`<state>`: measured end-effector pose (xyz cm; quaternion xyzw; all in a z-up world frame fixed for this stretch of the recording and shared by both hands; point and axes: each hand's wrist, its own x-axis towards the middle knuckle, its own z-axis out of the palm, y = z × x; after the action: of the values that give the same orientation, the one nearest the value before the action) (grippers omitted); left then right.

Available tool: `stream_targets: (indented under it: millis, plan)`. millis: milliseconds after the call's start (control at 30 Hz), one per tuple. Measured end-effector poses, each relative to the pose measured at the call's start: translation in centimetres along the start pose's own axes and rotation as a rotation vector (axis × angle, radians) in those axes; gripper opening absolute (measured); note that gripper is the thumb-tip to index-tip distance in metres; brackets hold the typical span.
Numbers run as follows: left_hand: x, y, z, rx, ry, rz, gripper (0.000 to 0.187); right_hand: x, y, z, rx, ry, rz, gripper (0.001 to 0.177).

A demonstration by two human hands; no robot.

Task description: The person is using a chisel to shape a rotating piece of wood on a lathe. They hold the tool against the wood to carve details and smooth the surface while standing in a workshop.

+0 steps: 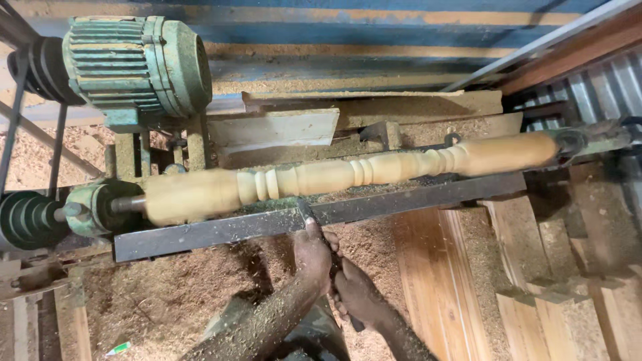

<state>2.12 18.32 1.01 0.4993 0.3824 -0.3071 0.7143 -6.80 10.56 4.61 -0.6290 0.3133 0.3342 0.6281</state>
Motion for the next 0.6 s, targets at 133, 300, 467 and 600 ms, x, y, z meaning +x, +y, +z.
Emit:
stream_targets:
  millis: [133, 300, 467, 600]
  plan:
    - [0.0, 2.3, -3.0, 0.054, -0.123, -0.173, 0.033, 0.0, -0.6, 6.2, 0.333, 0.162, 0.179, 0.024]
    - [1.2, 4.3, -5.7, 0.287, -0.314, -0.148, 0.045, 0.4, -1.5, 10.3, 0.464, 0.169, 0.095, 0.022]
    - [0.7, 3.2, -4.3, 0.362, -0.19, -0.025, 0.048, -0.3, -1.8, 7.9, 0.313, 0.163, 0.13, 0.026]
    - [0.1, 2.5, -3.2, 0.295, -0.138, -0.037, 0.047, -0.3, -1.8, 5.5, 0.21, 0.138, 0.148, 0.035]
